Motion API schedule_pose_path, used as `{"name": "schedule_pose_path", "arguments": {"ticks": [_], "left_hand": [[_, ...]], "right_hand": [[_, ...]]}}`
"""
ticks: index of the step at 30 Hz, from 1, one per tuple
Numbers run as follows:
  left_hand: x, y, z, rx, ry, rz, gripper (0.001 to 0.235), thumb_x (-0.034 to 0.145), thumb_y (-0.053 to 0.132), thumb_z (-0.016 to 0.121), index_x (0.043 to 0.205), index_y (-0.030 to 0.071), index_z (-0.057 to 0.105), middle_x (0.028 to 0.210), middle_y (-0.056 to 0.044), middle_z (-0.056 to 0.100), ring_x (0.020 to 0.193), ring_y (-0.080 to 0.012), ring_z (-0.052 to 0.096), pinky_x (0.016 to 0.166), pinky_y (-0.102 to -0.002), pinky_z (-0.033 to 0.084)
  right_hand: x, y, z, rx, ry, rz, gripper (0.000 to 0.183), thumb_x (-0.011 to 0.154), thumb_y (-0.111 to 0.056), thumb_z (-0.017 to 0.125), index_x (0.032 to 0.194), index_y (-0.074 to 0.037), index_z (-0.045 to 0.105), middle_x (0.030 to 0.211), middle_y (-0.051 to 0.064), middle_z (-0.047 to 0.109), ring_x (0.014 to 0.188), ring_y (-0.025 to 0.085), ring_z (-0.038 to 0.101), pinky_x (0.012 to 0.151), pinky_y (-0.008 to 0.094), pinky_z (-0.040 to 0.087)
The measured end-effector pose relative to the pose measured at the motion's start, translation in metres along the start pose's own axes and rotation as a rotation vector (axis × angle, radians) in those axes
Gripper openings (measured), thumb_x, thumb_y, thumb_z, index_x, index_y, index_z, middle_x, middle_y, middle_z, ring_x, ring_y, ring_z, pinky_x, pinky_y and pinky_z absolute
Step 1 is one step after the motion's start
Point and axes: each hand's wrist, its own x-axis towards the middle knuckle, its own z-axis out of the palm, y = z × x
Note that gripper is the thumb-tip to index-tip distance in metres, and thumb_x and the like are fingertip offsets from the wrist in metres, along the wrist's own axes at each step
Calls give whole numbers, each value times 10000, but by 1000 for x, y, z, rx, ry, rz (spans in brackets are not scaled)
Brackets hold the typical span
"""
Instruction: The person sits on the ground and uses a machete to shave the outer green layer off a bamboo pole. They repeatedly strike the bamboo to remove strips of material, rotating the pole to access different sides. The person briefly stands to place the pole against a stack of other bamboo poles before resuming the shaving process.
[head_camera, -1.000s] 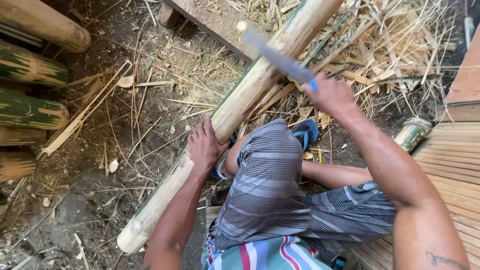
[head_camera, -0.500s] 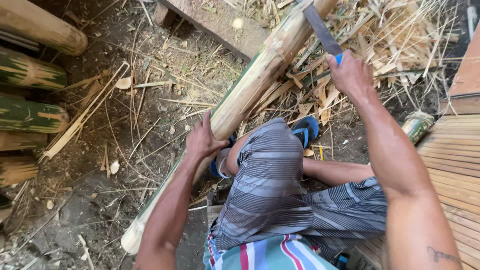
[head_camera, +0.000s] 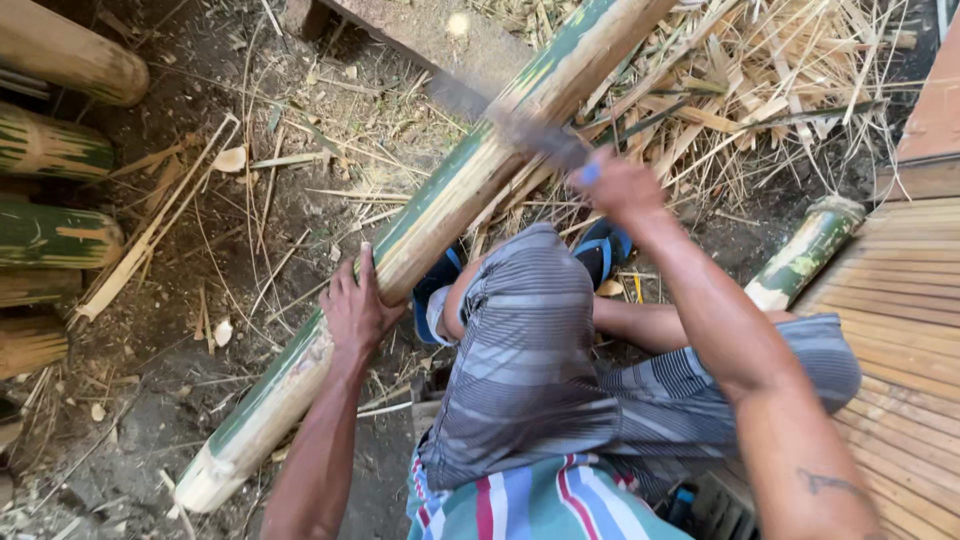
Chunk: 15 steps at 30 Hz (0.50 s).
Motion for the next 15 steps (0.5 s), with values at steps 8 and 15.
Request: {"name": "schedule_pose_path", "arguments": {"ticks": [8,15], "left_hand": [[3,-4,4,56,53,23,1234,574,585,927,1555,174,303,1437,-228,490,1311,-403,502,1002,-632,405],[2,-1,8,-7,128,60,1215,547,596,921,1538,193,346,1436,-188,520,1298,-394,530,999,-600,429]], "right_hand": [[-28,-41,8,6,-179,57,515,1056,-556,441,1128,-51,517,917,249,716,861,461,713,767,605,549],[2,52,-63,-70,183,155,498,1055,-519,563,1119,-25,559,941,247,717,824,436,707,705,554,562]]}}
